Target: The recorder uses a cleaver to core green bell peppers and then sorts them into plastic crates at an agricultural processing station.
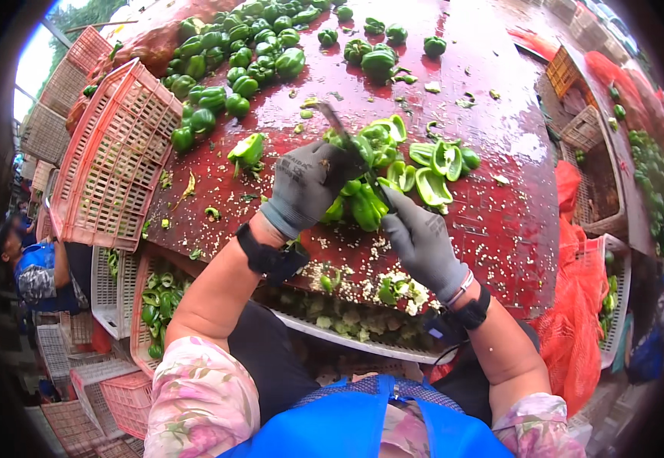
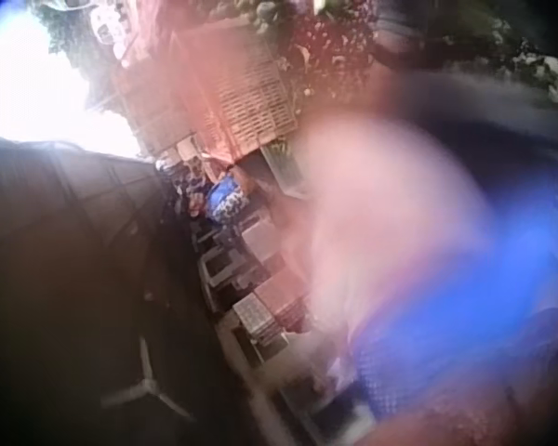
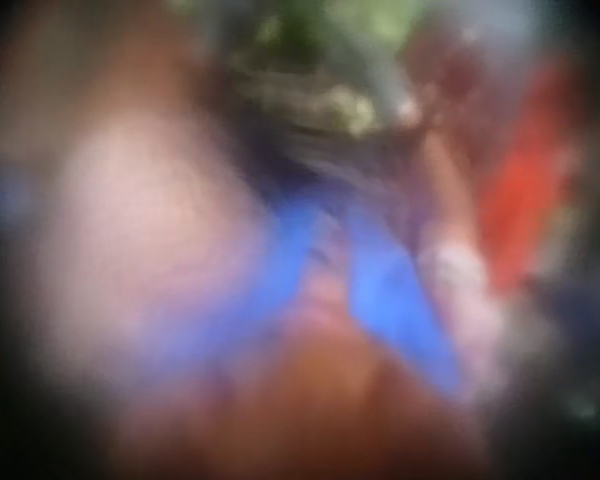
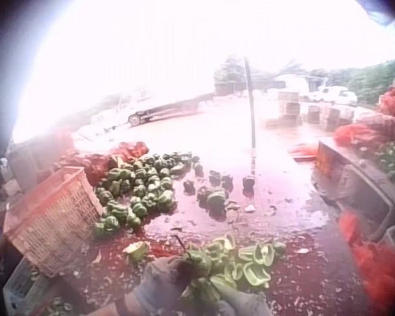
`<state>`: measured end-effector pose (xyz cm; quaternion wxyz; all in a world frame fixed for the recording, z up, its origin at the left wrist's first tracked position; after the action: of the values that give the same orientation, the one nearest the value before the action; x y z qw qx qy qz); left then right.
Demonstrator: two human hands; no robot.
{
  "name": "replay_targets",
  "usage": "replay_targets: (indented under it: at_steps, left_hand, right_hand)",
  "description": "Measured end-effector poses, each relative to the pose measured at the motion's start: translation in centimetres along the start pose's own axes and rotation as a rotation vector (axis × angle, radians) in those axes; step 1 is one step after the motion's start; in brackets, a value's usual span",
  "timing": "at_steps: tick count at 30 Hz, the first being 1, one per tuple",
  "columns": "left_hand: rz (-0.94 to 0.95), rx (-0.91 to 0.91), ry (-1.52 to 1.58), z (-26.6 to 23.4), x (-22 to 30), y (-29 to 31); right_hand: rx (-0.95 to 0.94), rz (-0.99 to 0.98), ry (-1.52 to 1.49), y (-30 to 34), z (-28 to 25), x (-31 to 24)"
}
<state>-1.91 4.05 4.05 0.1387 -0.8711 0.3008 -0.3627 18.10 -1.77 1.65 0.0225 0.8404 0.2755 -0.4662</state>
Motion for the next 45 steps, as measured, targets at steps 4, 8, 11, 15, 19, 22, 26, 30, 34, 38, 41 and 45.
replay_targets:
  at_steps: [4, 8, 11, 15, 19, 22, 26, 30, 34, 38, 41, 45]
  left_hand:
    - [-0.024, 0.026, -0.129, 1.5, -0.5, 1.3]
    - [-0.044, 0.055, -0.068, 0.7, -0.2, 1.0]
    - [-0.005, 0.134, -0.051, 0.7, -1.1, 0.4]
    - [-0.076, 0.176, 0.071, 1.1, -1.7, 0.5]
    - [-0.048, 0.172, 0.122, 1.3, -1.9, 2.1]
    - [0.063, 0.142, 0.014, 0.4, -0.6, 1.4]
    - [0.049, 0.1, 0.207, 0.4, -0.4, 2.7]
    - [-0.152, -0.035, 0.126, -1.0, -6.2, 1.4]
    - [-0.529, 0.146, -0.233, -8.1, -19.3, -1.8]
    - [-1.002, 0.209, -0.603, -12.2, -30.2, -1.1]
    - [-1.083, 0.023, -0.546, -10.9, -32.8, -2.7]
    - [-1.111, 0.111, -0.506, -10.3, -33.9, -1.8]
  right_hand:
    - [-0.049, 0.207, -0.357, 1.1, 1.3, 1.4]
    - [0.002, 0.158, -0.439, 1.1, 1.3, 0.2]
    - [0.009, 0.026, -0.183, 0.8, -0.7, -1.9]
    - [0.088, -0.16, 0.112, -0.2, -0.2, 0.0]
    - [-0.024, 0.169, -0.073, 0.3, 1.3, 2.1]
    - [0.046, 0.423, -0.679, 0.2, 1.3, 3.4]
    - [0.198, 0.629, -0.899, 0.5, 0.6, 4.3]
    - [0.15, 0.525, -0.797, 1.1, 0.1, 4.6]
    - [0.076, 0.451, -0.736, 0.8, 0.7, 3.8]
    - [0.059, 0.439, -0.695, 0.7, 1.0, 4.0]
    - [0.103, 0.462, -0.681, 0.9, 0.8, 4.4]
    - [0.08, 0.439, -0.664, 1.2, 0.7, 4.9]
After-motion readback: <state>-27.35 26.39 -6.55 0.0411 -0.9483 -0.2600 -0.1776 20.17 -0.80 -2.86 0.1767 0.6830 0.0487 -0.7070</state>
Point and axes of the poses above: each hand's wrist, its own y-axis away from the middle knuckle, its own z-axis out of the palm, x = y × z, the point moved 4 cm from there along -y, towards the middle knuckle, and after that the axes turned 9 degrees about -x, right-handed, at the moved point
